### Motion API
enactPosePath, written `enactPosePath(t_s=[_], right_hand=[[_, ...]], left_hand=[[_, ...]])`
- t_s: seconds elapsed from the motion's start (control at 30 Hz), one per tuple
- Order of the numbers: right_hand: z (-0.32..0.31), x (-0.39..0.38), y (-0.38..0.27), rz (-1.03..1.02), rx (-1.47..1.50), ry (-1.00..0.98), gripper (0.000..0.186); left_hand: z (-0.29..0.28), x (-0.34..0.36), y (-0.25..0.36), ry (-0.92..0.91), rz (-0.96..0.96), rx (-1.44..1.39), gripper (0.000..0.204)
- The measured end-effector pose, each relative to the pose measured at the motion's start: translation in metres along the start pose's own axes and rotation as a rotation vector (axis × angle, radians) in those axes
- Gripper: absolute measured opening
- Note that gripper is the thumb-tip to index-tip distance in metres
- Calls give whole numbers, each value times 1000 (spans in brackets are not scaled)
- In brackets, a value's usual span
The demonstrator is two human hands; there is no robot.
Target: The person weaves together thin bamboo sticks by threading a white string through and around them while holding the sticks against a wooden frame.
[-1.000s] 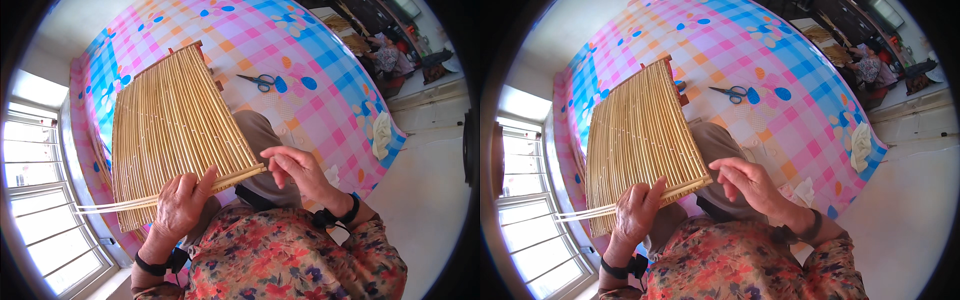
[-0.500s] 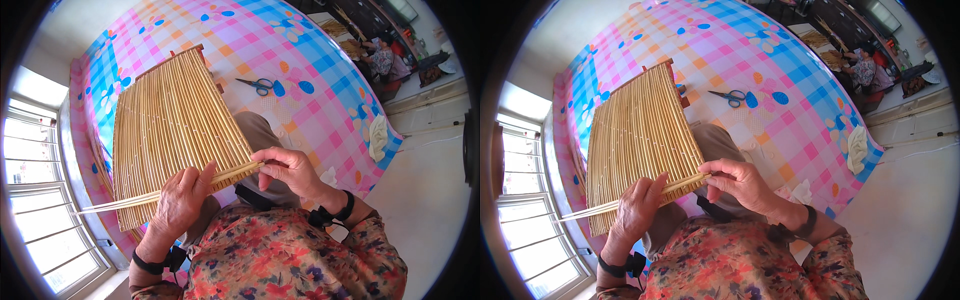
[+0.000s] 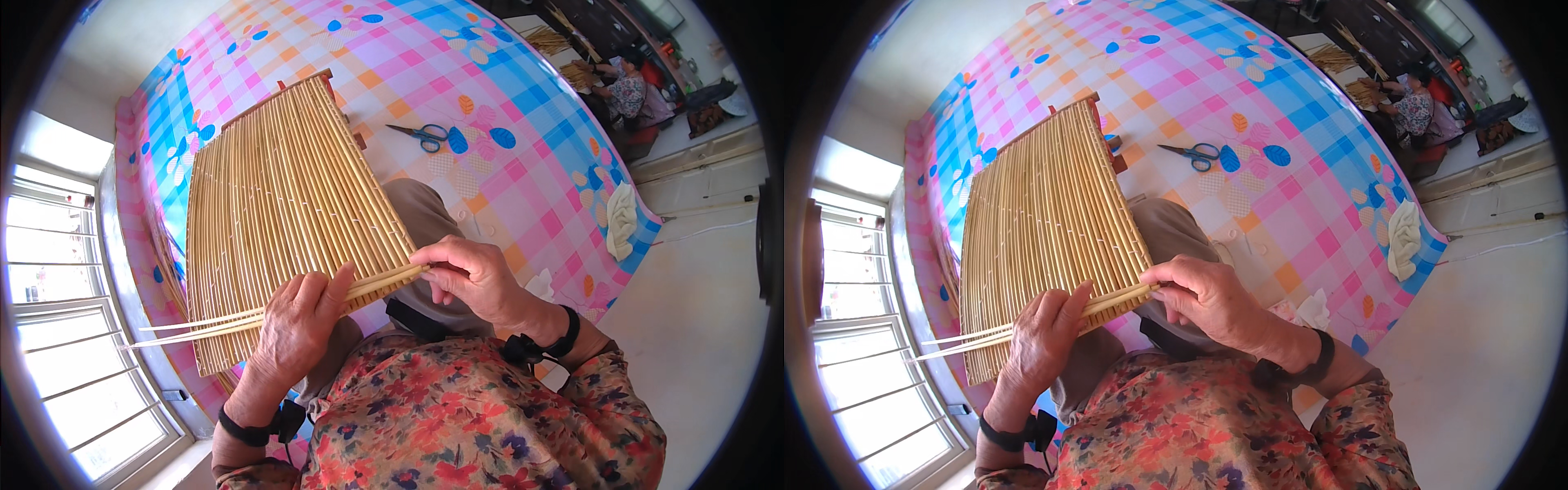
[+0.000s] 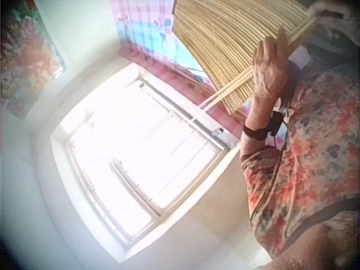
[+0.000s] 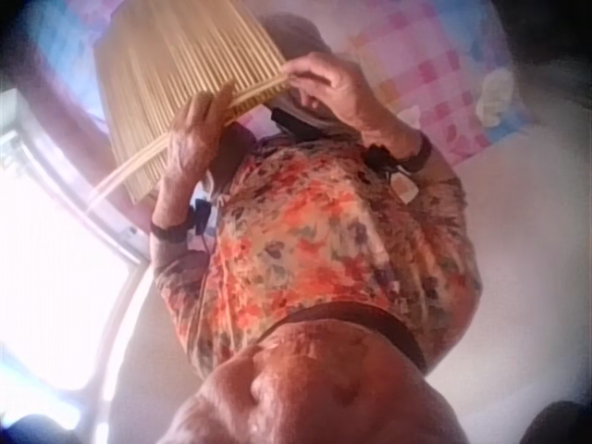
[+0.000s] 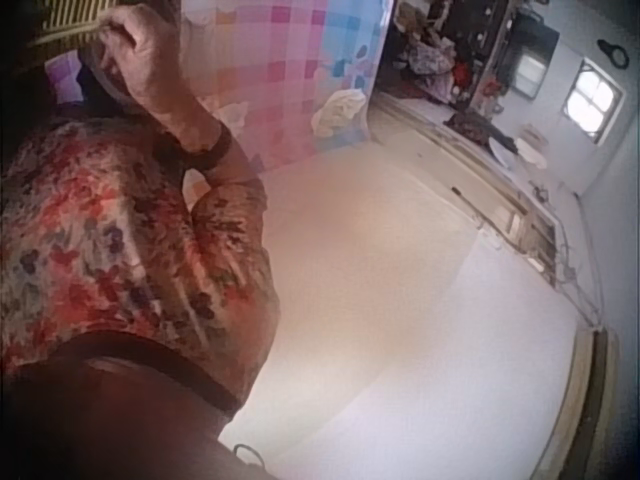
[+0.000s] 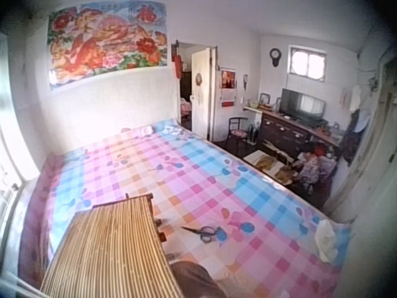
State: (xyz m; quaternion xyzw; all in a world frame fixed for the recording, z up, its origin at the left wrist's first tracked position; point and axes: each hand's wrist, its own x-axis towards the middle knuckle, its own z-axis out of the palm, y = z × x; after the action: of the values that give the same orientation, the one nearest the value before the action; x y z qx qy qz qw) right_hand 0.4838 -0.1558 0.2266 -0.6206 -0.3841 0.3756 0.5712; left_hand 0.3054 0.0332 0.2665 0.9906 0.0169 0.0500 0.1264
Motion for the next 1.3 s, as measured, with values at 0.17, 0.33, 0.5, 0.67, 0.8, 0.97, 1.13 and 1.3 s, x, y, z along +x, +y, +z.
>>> enactPosePath(t_s=[0.17,0.33,0.5,0.67,0.8,0.97,1.13,1.3], right_hand=[[-1,2,3,-34,16,-26,21],[-1,11,2,-130,-108,-8,20],[-13,9,6,-47,-134,68,19],[-20,1,15,70,-46,70,18],[-22,3,14,58,-89,61,19],[-20,7,8,-31,-244,48,20],[-23,9,9,-111,-350,19,19],[-26,9,10,-149,-415,10,18]], left_hand=[[0,5,-4,-14,15,9,51],[1,-2,-7,3,-46,33,47],[19,8,-10,157,45,-77,47],[24,9,-4,116,22,-169,45],[29,10,-6,160,30,-183,44],[32,8,-7,173,3,-203,42],[35,6,-7,218,1,-205,37],[34,6,-7,169,-4,-214,40]])
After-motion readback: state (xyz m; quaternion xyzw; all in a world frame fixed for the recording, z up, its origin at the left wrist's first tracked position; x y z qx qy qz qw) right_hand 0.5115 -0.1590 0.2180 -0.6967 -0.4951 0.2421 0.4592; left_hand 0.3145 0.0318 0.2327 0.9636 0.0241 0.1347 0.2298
